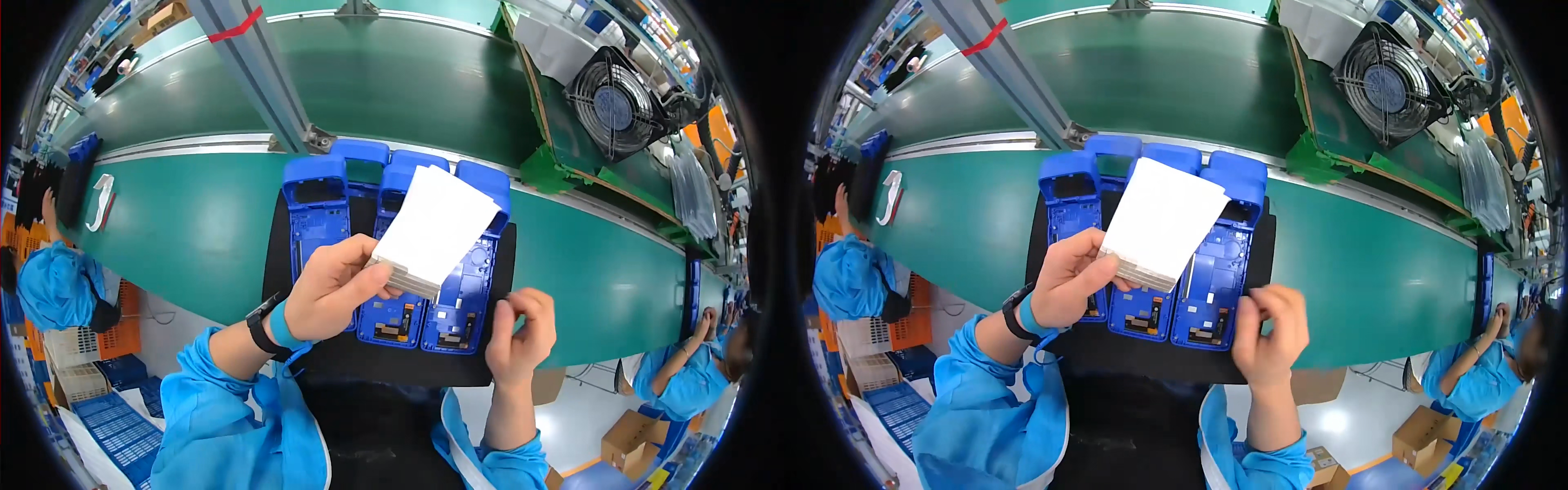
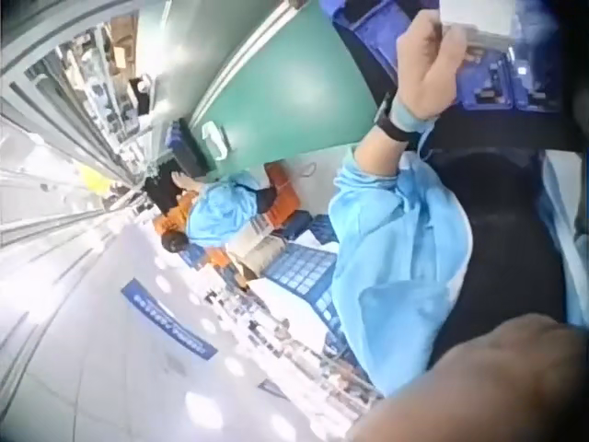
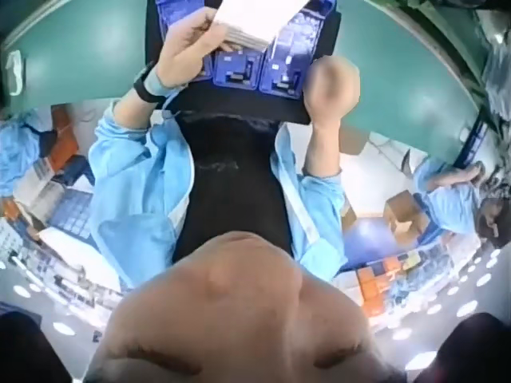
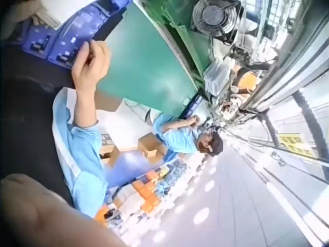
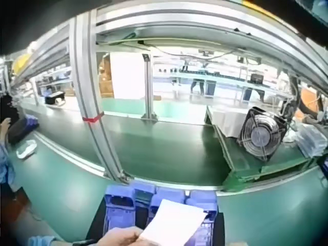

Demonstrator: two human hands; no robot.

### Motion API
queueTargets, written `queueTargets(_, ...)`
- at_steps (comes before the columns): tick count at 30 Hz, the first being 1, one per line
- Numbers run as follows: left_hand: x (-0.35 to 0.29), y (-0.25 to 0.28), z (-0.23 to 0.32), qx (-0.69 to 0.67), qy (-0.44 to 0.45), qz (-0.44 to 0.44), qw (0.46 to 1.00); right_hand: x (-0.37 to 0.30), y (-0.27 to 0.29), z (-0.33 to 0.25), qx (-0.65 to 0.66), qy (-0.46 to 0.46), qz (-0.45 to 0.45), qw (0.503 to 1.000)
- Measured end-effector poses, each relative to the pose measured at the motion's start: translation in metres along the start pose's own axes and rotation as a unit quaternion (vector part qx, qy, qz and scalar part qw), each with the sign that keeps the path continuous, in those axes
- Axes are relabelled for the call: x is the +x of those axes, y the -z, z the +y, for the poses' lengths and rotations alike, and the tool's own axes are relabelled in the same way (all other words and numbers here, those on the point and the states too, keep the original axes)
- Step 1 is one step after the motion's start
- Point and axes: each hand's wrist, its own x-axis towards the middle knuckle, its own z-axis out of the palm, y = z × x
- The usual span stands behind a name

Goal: Applying small stickers to internal components of electronic devices on an assembly line.

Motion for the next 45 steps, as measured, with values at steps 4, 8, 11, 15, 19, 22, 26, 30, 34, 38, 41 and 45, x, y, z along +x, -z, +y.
queueTargets(4, -0.007, -0.007, 0.001, 0.035, -0.018, 0.014, 0.999, 0.035, -0.022, -0.046, 0.075, 0.119, -0.073, 0.987)
queueTargets(8, -0.021, -0.008, 0.013, 0.143, -0.048, 0.017, 0.988, 0.038, -0.045, -0.06, 0.121, 0.125, -0.125, 0.977)
queueTargets(11, -0.035, -0.009, 0.02, 0.157, -0.049, 0.012, 0.986, 0.031, -0.054, -0.062, 0.127, 0.121, -0.151, 0.973)
queueTargets(15, -0.049, -0.012, 0.018, 0.167, -0.111, 0.044, 0.979, 0.027, -0.053, -0.069, 0.14, 0.144, -0.187, 0.962)
queueTargets(19, -0.06, -0.015, 0.021, 0.167, -0.064, 0.044, 0.983, 0.021, -0.051, -0.072, 0.128, 0.165, -0.192, 0.959)
queueTargets(22, -0.063, -0.015, 0.019, 0.15, -0.065, 0.047, 0.985, 0.017, -0.051, -0.076, 0.097, 0.2, -0.176, 0.959)
queueTargets(26, -0.065, -0.017, 0.022, 0.129, -0.054, 0.046, 0.989, 0.009, -0.052, -0.08, 0.074, 0.196, -0.155, 0.965)
queueTargets(30, -0.067, -0.01, 0.02, 0.112, -0.029, 0.033, 0.993, 0.008, -0.055, -0.085, 0.076, 0.17, -0.181, 0.966)
queueTargets(34, -0.068, -0.005, 0.016, 0.025, 0.023, 0.018, 0.999, 0.007, -0.057, -0.084, 0.14, 0.113, -0.228, 0.957)
queueTargets(38, -0.066, 0.002, 0.015, 0.022, 0.034, -0.011, 0.999, 0.003, -0.054, -0.085, 0.172, 0.07, -0.238, 0.953)
queueTargets(41, -0.061, 0.011, 0.011, 0.026, 0.042, 0.016, 0.999, -0.004, -0.045, -0.081, 0.208, 0.033, -0.235, 0.949)
queueTargets(45, -0.043, 0.034, 0.018, -0.006, 0.006, 0.06, 0.998, -0.009, -0.023, -0.067, 0.179, -0.076, -0.123, 0.973)
